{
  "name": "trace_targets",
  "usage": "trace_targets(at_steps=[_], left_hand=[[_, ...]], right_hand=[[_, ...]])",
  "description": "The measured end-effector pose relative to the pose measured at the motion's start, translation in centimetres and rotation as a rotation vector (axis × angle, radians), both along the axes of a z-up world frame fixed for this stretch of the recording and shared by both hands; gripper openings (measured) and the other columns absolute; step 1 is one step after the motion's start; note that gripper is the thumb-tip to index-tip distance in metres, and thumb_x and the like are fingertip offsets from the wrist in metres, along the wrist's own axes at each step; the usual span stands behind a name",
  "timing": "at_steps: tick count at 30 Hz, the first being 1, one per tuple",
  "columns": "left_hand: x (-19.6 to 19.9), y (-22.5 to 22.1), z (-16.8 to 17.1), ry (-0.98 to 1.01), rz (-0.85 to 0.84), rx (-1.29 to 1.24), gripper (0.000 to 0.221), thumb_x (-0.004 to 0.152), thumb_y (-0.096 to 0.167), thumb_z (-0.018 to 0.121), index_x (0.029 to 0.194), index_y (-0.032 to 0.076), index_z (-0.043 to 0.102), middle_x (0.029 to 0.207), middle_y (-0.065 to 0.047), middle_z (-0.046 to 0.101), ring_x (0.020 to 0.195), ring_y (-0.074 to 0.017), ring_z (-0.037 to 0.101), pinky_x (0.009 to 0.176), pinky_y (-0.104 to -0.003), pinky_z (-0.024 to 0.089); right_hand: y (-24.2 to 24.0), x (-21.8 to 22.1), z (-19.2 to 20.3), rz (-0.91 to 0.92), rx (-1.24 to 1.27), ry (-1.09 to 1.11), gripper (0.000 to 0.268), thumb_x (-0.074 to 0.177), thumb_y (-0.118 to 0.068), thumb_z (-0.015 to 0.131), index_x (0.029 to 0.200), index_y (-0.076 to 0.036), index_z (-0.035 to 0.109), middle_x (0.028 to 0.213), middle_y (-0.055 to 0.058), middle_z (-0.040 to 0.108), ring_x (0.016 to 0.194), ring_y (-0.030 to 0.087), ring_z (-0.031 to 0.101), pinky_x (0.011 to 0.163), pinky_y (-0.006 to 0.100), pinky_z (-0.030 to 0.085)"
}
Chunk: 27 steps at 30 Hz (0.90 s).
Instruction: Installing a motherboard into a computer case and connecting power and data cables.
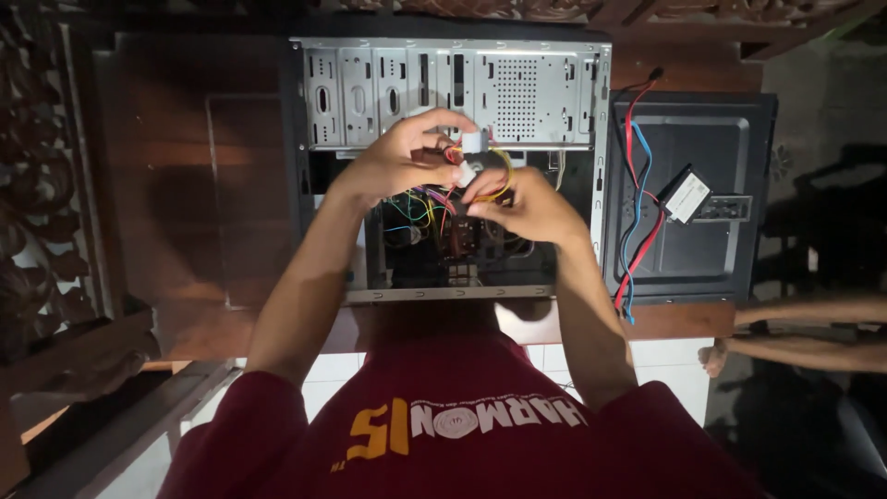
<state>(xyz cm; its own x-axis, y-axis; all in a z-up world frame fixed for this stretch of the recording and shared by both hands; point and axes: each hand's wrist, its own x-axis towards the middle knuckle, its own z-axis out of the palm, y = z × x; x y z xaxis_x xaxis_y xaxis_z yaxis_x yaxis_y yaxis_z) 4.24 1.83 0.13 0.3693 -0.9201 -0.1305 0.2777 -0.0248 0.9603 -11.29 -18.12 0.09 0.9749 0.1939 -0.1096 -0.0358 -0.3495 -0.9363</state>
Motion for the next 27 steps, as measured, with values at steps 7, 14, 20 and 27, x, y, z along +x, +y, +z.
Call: trace_targets(at_steps=[7, 14, 20, 27], left_hand=[[0.1, 0.1, -1.2, 0.057, 0.013, 0.033, 0.072, 0.085, -0.005, 0.079, 0.148, 0.005, 0.045, 0.107, -0.027, 0.066, 0.090, -0.0337, 0.074, 0.084, -0.042, 0.062], [-0.5, 0.6, 1.6, 0.092, 0.032, 0.018, 0.064, 0.090, -0.004, 0.066, 0.149, 0.012, 0.048, 0.105, -0.010, 0.062, 0.094, -0.0200, 0.066, 0.085, -0.030, 0.058], [-0.7, 0.6, 1.7, 0.023, 0.071, 0.055, 0.065, 0.087, -0.005, 0.069, 0.146, 0.012, 0.050, 0.093, -0.007, 0.064, 0.087, -0.0172, 0.067, 0.076, -0.024, 0.052], [0.1, 0.6, 0.7, 0.040, 0.004, 0.021, 0.064, 0.096, -0.001, 0.067, 0.153, 0.002, 0.038, 0.105, -0.021, 0.063, 0.090, -0.0265, 0.066, 0.082, -0.036, 0.056]], right_hand=[[-0.5, -0.2, -2.0, -0.171, 0.365, 0.098, 0.026, 0.093, -0.001, 0.073, 0.118, -0.002, 0.070, 0.095, 0.009, 0.076, 0.087, 0.014, 0.068, 0.086, 0.029, 0.055], [-1.1, -0.3, -1.9, -0.199, 0.513, 0.112, 0.016, 0.095, 0.002, 0.069, 0.106, -0.008, 0.064, 0.093, 0.003, 0.068, 0.090, 0.015, 0.071, 0.082, 0.022, 0.052], [-1.6, -0.4, -2.8, -0.315, 1.020, 0.313, 0.016, 0.098, 0.004, 0.064, 0.112, -0.005, 0.061, 0.098, 0.007, 0.061, 0.088, 0.022, 0.069, 0.087, 0.034, 0.059], [-2.0, 0.0, -6.3, -0.337, 0.976, 0.245, 0.029, 0.098, -0.001, 0.062, 0.127, -0.003, 0.057, 0.090, 0.007, 0.063, 0.083, 0.025, 0.074, 0.084, 0.040, 0.064]])
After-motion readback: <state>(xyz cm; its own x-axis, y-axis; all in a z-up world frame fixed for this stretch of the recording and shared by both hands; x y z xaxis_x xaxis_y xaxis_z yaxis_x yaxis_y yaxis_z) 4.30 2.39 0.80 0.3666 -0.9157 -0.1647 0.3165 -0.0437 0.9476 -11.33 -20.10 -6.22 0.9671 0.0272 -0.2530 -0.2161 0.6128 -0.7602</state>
